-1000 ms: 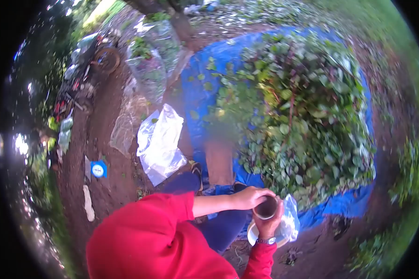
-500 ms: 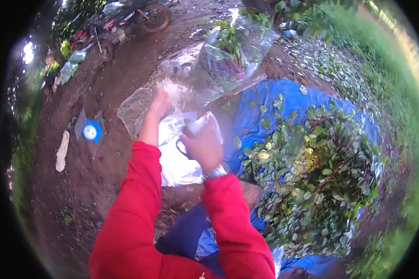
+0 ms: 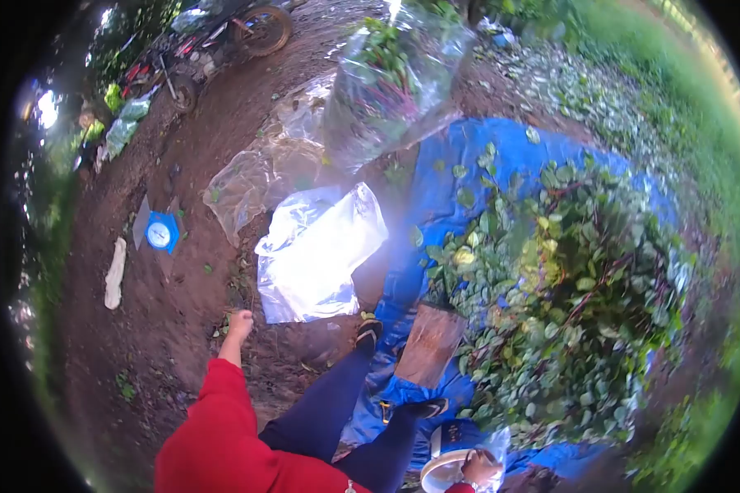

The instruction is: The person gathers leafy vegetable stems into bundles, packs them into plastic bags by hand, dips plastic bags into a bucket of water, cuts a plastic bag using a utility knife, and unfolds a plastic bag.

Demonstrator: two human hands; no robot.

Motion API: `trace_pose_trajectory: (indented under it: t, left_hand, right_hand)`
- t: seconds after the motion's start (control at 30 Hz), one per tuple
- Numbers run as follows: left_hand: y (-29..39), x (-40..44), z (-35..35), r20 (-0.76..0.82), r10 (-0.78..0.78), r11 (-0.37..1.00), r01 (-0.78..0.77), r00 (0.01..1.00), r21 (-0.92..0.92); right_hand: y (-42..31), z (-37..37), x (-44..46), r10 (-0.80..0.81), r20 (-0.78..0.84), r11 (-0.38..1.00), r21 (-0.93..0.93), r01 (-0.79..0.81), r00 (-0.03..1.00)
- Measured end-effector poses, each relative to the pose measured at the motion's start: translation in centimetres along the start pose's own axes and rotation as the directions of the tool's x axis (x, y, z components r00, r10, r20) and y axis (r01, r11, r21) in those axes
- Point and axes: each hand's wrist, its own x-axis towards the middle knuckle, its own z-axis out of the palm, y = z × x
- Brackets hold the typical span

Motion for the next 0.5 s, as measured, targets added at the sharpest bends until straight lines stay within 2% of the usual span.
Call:
trace_pose_trajectory:
  t: [0.03,0.1,0.13,0.17,0.23,0.37,0.43,0.5]
  left_hand:
    - [0.4,-2.1,-0.1,-0.003,0.059,0.98,-0.058,0.998,0.188]
    - [1.9,-4.5,1.2,0.155,0.144,0.927,-0.188,0.977,0.326]
    - [2.9,-5.4,2.3,0.245,0.226,0.887,-0.304,0.943,0.348]
    - [4.2,-6.1,3.5,0.343,0.297,0.834,-0.417,0.891,0.361]
    - [8.5,-9.3,6.2,0.43,0.335,0.799,-0.495,0.838,0.343]
    - [13.7,-14.0,12.0,0.53,0.336,0.802,-0.532,0.778,0.273]
    - [15.1,-16.3,14.3,0.575,0.327,0.798,-0.545,0.75,0.257]
    - [15.8,-17.9,16.6,0.674,0.311,0.732,-0.621,0.67,0.28]
  right_hand:
    - [-9.1,-10.1,-7.6,0.123,0.303,0.894,-0.446,0.026,0.945]
    - [2.0,-1.2,-0.5,0.06,0.113,0.935,-0.355,-0.016,0.992]
    - [6.5,2.6,2.3,-0.098,0.209,0.911,-0.374,0.172,0.973]
    - [15.3,11.2,7.4,0.196,0.02,0.973,0.12,-0.197,0.98]
    - [15.2,12.8,6.7,0.272,0.014,0.948,0.165,-0.271,0.962]
    - [21.1,20.4,10.0,0.287,0.193,0.915,0.235,-0.328,0.938]
    - [22.1,23.7,10.9,0.276,0.28,0.743,0.545,-0.389,0.92]
    - [22.4,26.1,11.8,0.304,0.298,0.647,0.633,-0.425,0.905]
